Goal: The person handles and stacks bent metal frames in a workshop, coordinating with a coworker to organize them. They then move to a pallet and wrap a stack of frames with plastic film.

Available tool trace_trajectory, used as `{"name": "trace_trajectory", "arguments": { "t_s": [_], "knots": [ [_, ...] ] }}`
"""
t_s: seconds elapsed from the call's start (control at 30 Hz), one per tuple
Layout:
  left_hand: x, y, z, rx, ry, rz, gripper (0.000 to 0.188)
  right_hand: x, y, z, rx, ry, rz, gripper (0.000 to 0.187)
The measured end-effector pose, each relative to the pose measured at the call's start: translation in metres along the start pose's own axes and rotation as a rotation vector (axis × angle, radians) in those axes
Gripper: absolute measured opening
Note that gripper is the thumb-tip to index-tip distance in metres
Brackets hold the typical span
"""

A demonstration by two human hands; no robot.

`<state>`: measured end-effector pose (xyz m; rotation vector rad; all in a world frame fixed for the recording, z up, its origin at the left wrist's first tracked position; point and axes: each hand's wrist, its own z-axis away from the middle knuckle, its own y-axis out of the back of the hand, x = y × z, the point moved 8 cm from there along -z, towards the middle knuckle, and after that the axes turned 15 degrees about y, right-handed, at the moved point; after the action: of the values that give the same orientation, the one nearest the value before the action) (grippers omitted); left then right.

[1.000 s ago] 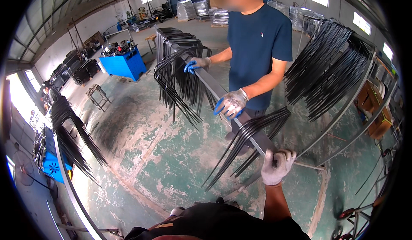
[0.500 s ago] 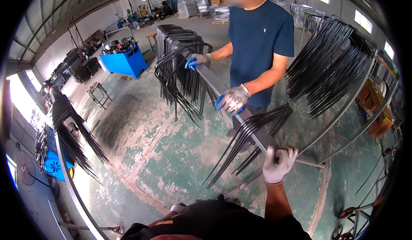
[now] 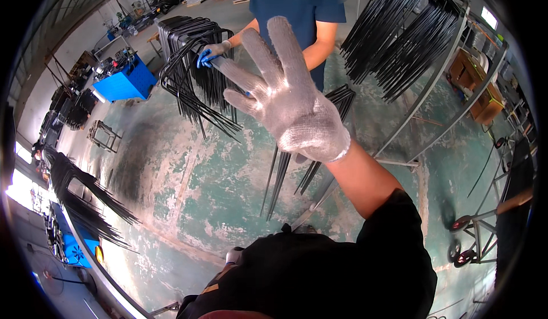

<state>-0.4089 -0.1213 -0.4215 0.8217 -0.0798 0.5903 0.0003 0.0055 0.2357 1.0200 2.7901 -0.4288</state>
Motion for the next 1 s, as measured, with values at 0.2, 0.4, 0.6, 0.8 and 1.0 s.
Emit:
{"name": "trace_trajectory", "arguments": {
  "t_s": [0.2, 0.4, 0.6, 0.8, 1.0],
  "knots": [
    [-0.021, -0.019, 0.011, -0.025, 0.066, -0.009, 0.033, 0.019, 0.026, -0.023, 0.076, -0.077, -0.205, 0.122],
    [-0.019, -0.012, 0.033, -0.027, 0.103, 0.053, 0.039, 0.029, 0.05, -0.016, 0.133, -0.117, -0.204, 0.12],
    [0.001, -0.011, 0.029, -0.065, 0.111, -0.05, 0.04, 0.029, 0.05, -0.025, 0.134, -0.088, -0.262, 0.116],
    [0.01, -0.001, 0.035, -0.038, 0.059, -0.017, 0.042, 0.03, 0.055, -0.05, 0.082, -0.026, -0.212, 0.119],
    [-0.003, -0.016, 0.001, -0.08, 0.103, -0.097, 0.044, 0.028, 0.049, -0.033, 0.132, -0.044, -0.094, 0.126]
  ]
}}
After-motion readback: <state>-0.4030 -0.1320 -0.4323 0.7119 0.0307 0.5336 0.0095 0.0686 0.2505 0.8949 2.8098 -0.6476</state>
